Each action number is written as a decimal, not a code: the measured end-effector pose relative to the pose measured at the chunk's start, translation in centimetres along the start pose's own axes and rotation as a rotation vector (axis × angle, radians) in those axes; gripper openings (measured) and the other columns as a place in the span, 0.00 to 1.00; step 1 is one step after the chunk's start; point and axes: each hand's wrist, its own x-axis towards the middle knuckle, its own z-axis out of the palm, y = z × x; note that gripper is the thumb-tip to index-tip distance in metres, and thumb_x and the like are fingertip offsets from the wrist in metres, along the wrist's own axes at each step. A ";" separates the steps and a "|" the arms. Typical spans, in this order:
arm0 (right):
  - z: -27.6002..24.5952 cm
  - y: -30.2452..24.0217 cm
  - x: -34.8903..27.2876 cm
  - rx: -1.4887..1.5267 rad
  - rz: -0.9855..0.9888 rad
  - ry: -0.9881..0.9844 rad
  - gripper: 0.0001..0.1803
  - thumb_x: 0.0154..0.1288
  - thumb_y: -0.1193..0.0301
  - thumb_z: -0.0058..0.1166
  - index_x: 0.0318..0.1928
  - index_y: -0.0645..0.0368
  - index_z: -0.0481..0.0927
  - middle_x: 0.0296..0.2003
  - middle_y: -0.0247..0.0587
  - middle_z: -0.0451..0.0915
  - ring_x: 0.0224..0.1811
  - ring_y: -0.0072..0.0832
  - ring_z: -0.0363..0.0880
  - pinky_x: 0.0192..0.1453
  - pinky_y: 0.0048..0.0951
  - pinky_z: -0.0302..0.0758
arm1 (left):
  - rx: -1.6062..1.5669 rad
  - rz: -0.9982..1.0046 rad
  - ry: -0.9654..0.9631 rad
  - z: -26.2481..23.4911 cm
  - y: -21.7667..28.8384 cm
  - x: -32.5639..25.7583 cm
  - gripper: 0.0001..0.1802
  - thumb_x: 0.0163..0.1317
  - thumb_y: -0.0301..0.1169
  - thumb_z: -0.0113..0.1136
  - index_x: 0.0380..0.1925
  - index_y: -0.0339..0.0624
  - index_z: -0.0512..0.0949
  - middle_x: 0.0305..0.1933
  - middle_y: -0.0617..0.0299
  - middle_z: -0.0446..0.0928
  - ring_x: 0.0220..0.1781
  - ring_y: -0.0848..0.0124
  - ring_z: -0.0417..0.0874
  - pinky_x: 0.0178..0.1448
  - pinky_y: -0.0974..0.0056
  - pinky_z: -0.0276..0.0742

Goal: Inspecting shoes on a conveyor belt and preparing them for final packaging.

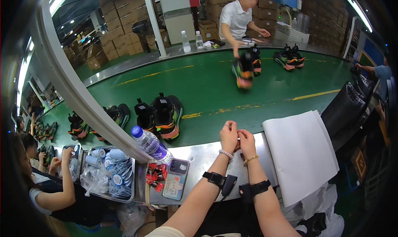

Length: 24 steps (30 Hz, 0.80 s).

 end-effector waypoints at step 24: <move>0.6 -7.0 22.1 -1.095 -0.011 -0.168 0.19 0.49 0.59 0.60 0.38 0.60 0.82 0.33 0.51 0.82 0.37 0.44 0.81 0.45 0.37 0.78 | -0.514 -0.187 -0.011 -0.6 -0.9 3.2 0.11 0.67 0.35 0.47 0.32 0.39 0.72 0.21 0.66 0.69 0.23 0.77 0.72 0.25 0.72 0.71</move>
